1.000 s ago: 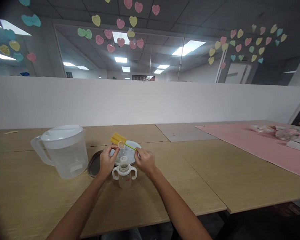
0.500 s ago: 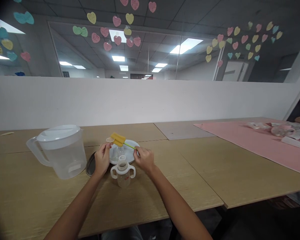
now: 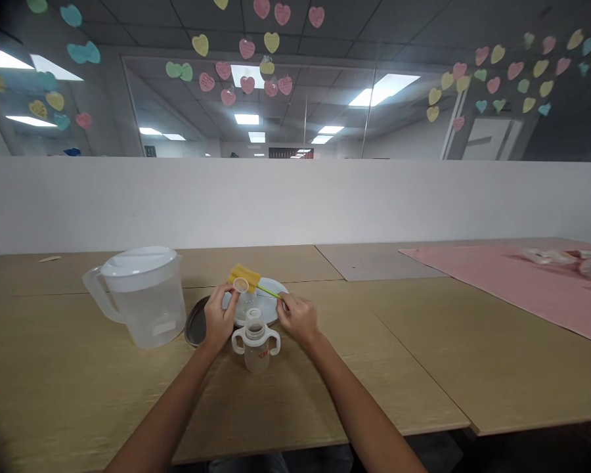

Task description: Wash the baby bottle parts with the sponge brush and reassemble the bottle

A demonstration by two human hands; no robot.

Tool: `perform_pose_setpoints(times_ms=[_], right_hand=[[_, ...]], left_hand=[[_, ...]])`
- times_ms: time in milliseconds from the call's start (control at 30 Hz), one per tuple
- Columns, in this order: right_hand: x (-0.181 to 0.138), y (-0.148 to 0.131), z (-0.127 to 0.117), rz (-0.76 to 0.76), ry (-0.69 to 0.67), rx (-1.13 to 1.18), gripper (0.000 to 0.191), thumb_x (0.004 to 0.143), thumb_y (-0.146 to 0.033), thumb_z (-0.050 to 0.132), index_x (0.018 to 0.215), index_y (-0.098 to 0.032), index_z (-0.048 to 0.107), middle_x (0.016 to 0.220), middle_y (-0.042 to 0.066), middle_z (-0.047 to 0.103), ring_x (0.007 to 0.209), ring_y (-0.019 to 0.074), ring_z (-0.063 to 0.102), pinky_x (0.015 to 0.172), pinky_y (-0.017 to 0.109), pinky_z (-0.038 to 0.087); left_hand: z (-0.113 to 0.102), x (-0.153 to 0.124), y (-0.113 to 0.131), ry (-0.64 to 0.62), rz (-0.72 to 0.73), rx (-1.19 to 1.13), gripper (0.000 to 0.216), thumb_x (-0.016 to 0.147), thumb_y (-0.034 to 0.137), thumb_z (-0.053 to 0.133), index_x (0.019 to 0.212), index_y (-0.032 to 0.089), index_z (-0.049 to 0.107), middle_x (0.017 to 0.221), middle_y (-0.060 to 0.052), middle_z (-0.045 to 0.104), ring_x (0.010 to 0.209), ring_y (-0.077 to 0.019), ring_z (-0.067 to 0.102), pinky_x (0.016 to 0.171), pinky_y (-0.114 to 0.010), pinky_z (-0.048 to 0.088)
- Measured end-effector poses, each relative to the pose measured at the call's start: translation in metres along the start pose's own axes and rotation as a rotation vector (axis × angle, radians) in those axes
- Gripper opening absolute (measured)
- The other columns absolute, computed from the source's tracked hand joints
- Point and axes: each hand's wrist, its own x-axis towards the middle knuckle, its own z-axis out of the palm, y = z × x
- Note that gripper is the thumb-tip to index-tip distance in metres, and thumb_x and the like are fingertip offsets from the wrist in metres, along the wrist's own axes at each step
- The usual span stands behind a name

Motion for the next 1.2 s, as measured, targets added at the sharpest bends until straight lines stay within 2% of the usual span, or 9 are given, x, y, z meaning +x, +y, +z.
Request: perform_pose_setpoints(times_ms=[133, 300, 433, 533, 700, 900, 1067, 1200], right_hand=[[-0.001, 0.004, 0.003, -0.001, -0.025, -0.007, 0.022, 0.085, -0.025, 0.044, 0.087, -0.016, 0.065, 0.065, 0.003, 0.066, 0.056, 0.0115, 0.056, 0.058, 0.022, 0.038], [0.000, 0.004, 0.003, 0.014, -0.091, -0.031, 0.022, 0.084, -0.024, 0.044, 0.083, -0.018, 0.066, 0.064, 0.002, 0.066, 0.055, 0.0104, 0.055, 0.055, 0.021, 0.035], [0.003, 0.001, 0.001, 0.009, -0.111, -0.018, 0.023, 0.085, -0.025, 0.044, 0.084, -0.017, 0.066, 0.063, 0.002, 0.066, 0.054, 0.0103, 0.055, 0.055, 0.021, 0.035], [0.003, 0.000, -0.001, -0.052, -0.135, 0.013, 0.024, 0.086, -0.025, 0.043, 0.086, -0.017, 0.066, 0.063, 0.002, 0.065, 0.054, 0.0102, 0.054, 0.055, 0.021, 0.036], [0.004, 0.001, -0.002, -0.062, -0.132, -0.012, 0.024, 0.085, -0.024, 0.044, 0.084, -0.017, 0.066, 0.061, 0.002, 0.064, 0.050, 0.0099, 0.052, 0.053, 0.022, 0.035], [0.004, 0.003, -0.002, -0.049, -0.127, -0.012, 0.024, 0.086, -0.025, 0.043, 0.085, -0.017, 0.066, 0.062, 0.002, 0.065, 0.052, 0.0104, 0.053, 0.056, 0.021, 0.036], [0.005, 0.005, -0.002, -0.049, -0.145, 0.002, 0.024, 0.086, -0.025, 0.043, 0.085, -0.017, 0.066, 0.063, 0.002, 0.065, 0.050, 0.0095, 0.052, 0.055, 0.021, 0.036], [0.005, 0.007, -0.002, -0.051, -0.143, 0.002, 0.023, 0.086, -0.025, 0.044, 0.085, -0.017, 0.065, 0.066, 0.003, 0.067, 0.053, 0.0099, 0.055, 0.055, 0.020, 0.036]], left_hand=[[-0.002, -0.001, -0.008, 0.089, -0.123, 0.018, 0.027, 0.091, 0.034, 0.036, 0.085, 0.018, 0.058, 0.082, -0.006, 0.064, 0.078, -0.0189, 0.059, 0.072, -0.030, 0.044], [0.002, 0.002, -0.018, 0.192, -0.206, -0.061, 0.032, 0.092, 0.036, 0.032, 0.085, 0.019, 0.058, 0.084, -0.006, 0.067, 0.081, -0.0188, 0.062, 0.075, -0.030, 0.045], [0.003, 0.003, -0.019, 0.241, -0.211, -0.084, 0.033, 0.092, 0.037, 0.030, 0.088, 0.019, 0.057, 0.085, -0.007, 0.065, 0.082, -0.0186, 0.062, 0.076, -0.030, 0.045], [0.000, 0.002, -0.017, 0.237, -0.173, 0.007, 0.032, 0.092, 0.037, 0.031, 0.086, 0.019, 0.056, 0.082, -0.007, 0.061, 0.081, -0.0194, 0.059, 0.076, -0.031, 0.044], [-0.007, 0.006, -0.021, 0.383, -0.167, 0.151, 0.029, 0.091, 0.039, 0.036, 0.086, 0.018, 0.055, 0.088, -0.007, 0.052, 0.086, -0.0197, 0.054, 0.079, -0.031, 0.043], [-0.013, 0.012, -0.043, 0.278, -0.281, 0.141, 0.028, 0.087, 0.044, 0.045, 0.086, 0.019, 0.055, 0.072, -0.001, 0.056, 0.063, -0.0157, 0.053, 0.065, -0.027, 0.042], [-0.016, 0.009, -0.059, 0.298, -0.378, 0.267, 0.024, 0.084, 0.042, 0.048, 0.082, 0.019, 0.055, 0.073, -0.002, 0.058, 0.064, -0.0167, 0.055, 0.063, -0.027, 0.041], [-0.018, 0.005, -0.067, 0.186, -0.523, 0.384, 0.017, 0.083, 0.036, 0.049, 0.081, 0.020, 0.053, 0.073, -0.004, 0.061, 0.070, -0.0207, 0.059, 0.064, -0.030, 0.042]])
